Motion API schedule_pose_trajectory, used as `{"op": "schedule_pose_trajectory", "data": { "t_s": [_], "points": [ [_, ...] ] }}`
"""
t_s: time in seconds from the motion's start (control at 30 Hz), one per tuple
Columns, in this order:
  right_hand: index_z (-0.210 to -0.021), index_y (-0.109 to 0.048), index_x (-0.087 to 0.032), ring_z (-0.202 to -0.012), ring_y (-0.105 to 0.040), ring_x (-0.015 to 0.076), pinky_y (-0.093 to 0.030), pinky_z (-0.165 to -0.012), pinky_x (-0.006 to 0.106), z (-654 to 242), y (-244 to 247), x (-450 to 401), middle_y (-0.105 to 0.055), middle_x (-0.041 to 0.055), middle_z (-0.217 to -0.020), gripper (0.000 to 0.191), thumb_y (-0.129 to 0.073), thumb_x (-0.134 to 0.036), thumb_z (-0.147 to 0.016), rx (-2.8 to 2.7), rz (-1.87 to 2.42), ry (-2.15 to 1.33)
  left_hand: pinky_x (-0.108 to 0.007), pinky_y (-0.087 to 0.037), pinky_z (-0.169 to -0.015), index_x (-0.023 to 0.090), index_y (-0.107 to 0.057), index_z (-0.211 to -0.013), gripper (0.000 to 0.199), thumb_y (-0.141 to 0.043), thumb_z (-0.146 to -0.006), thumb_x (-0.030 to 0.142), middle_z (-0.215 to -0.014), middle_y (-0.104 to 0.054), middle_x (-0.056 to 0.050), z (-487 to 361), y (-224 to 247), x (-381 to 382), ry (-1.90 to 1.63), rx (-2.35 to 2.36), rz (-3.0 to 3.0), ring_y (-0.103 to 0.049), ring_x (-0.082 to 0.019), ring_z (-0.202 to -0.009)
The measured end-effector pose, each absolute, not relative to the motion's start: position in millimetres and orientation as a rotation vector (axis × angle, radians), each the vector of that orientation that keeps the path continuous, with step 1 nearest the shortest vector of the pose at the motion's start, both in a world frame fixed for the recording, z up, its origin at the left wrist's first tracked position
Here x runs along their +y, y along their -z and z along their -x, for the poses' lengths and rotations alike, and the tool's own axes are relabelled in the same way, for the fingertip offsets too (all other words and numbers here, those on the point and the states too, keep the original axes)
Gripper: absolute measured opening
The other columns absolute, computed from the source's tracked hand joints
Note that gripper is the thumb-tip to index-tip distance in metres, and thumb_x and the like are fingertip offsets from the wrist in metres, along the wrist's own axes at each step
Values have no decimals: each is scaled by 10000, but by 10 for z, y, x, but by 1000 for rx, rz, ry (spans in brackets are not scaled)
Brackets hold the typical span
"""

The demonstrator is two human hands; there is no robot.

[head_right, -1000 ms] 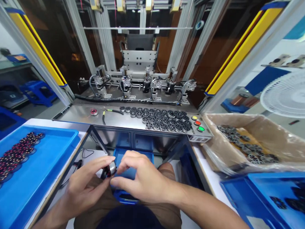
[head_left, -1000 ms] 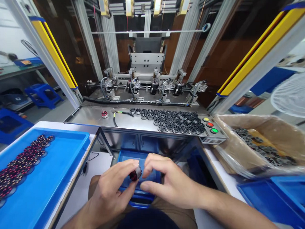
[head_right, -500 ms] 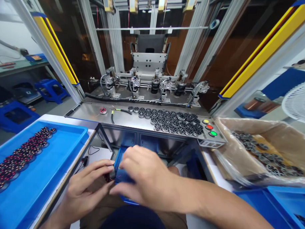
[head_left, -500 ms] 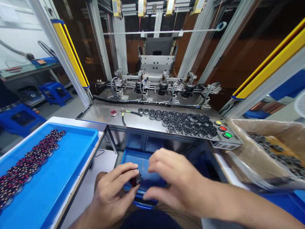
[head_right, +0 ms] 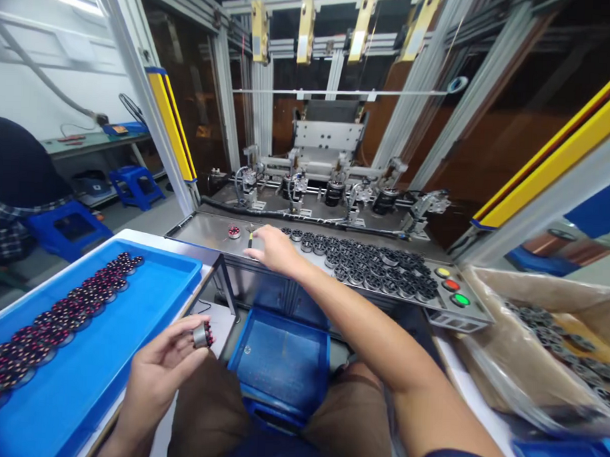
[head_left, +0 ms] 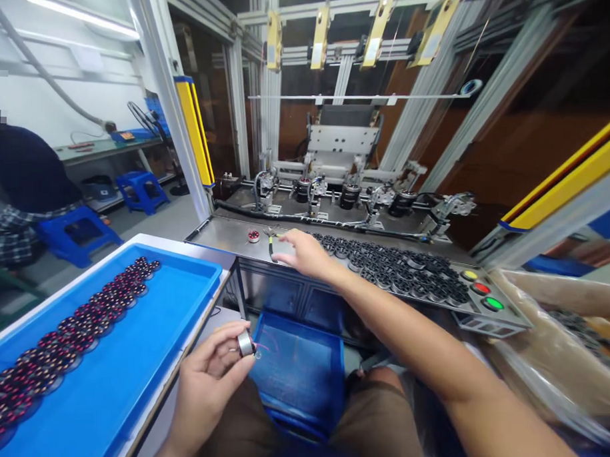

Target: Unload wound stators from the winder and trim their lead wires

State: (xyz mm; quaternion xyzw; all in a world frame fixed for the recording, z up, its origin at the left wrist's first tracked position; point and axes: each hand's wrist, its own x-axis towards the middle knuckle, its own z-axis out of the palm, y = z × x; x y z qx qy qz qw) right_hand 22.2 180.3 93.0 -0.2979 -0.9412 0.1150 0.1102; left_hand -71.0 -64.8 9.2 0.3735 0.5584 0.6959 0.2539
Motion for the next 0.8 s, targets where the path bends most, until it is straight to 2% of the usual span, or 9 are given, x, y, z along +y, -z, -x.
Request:
{"op": "schedule_pose_trajectory", "data": {
  "t_s": [0.07,0.17,0.3,0.43,0.57,0.7,0.8],
  "points": [
    [-1270,-545,-120,-1185,-553,262,-408,-982,344,81,-807,1967,-600,184,-1273,486,-635,-414,-894,-2745,982,-277,-283,-612,-811,184,-719,-1039,324,-791,-728,242,-1097,-745,-97,722,-56,-606,-1958,1476,-926,-732,-231,-951],
    [-1323,-486,-65,-1188,-549,339,-393,-989,424,353,-604,2068,-592,256,-1249,655,-632,-508,-863,-2744,1123,-213,-282,-613,-778,182,-732,-956,213,-753,-772,287,-1038,-761,-92,741,-44,-597,-2013,1447,-915,-734,-223,-920],
    [-1366,-430,-66,-1212,-525,398,-378,-982,521,422,-416,2129,-563,294,-1269,706,-555,-565,-883,-2768,1240,-170,-298,-611,-774,180,-722,-896,130,-714,-808,276,-1035,-752,-87,741,-79,-637,-2056,1457,-888,-723,-218,-930],
    [-1390,-425,-135,-1217,-525,350,-423,-970,516,372,-356,2192,-540,213,-1319,613,-571,-481,-905,-2785,1267,-198,-297,-611,-777,178,-722,-867,118,-719,-796,273,-1023,-750,-83,731,-102,-626,-2062,1479,-884,-716,-217,-943],
    [-1271,-543,-160,-1193,-539,278,-428,-1009,514,319,-333,2206,-552,115,-1315,405,-586,-377,-931,-2750,1231,-282,-304,-619,-764,173,-727,-883,134,-721,-788,268,-1017,-753,-87,714,-93,-596,-2051,1474,-864,-721,-226,-931],
    [-1182,-598,-145,-1145,-578,256,-457,-989,490,212,-399,2277,-606,107,-1248,332,-599,-358,-927,-2608,1160,-502,-304,-621,-757,175,-729,-918,153,-722,-790,259,-1012,-761,-78,677,-103,-567,-2034,1439,-818,-732,-221,-895],
    [-1200,-591,-111,-957,-671,226,-536,-864,404,-19,-514,2275,-699,122,-1060,354,-421,-343,-993,-2462,1062,-773,-291,-616,-738,170,-721,-965,194,-715,-805,279,-991,-767,-75,640,-129,-553,-1973,1427,-790,-737,-188,-798]
  ]
}}
